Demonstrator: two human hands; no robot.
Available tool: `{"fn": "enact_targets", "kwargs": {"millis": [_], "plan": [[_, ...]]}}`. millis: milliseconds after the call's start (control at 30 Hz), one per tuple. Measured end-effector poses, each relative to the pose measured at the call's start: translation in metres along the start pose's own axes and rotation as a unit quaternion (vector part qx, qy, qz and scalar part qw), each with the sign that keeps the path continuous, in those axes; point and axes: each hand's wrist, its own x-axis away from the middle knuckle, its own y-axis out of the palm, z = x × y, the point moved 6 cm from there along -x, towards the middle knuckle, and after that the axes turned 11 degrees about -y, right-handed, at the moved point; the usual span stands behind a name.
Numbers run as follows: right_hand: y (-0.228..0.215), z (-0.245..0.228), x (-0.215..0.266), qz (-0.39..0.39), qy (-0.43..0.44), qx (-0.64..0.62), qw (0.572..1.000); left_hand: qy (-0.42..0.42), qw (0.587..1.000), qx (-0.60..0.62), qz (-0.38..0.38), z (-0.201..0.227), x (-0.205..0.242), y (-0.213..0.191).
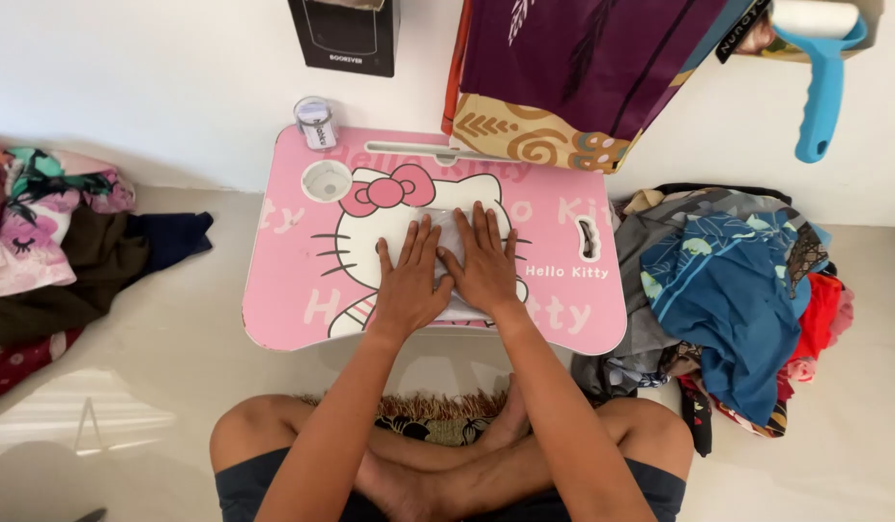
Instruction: Folding a blue patterned cloth and cleaning it with a lint roller on a small pink table.
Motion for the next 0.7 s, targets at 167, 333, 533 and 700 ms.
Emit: {"fn": "enact_targets", "kwargs": {"millis": [167,333,533,700], "plan": [[-0.003,0.010,-0.015,0.014,-0.024,0.006,1.000,0.016,0.999,0.024,0.018,-0.008,0.000,0.006],[0.001,0.046,-0.066,0.001,-0.054,0.029,0.998,0.009,0.996,0.072,0.047,-0.008,0.000,-0.002],[-0.016,0.057,-0.070,-0.032,-0.059,-0.050,0.997,0.003,0.979,0.175,0.102,-0.015,0.002,-0.008],[-0.097,0.003,-0.003,0.034,-0.092,-0.167,0.981,0.037,0.848,0.521,0.084,-0.015,0.002,-0.028]]}}
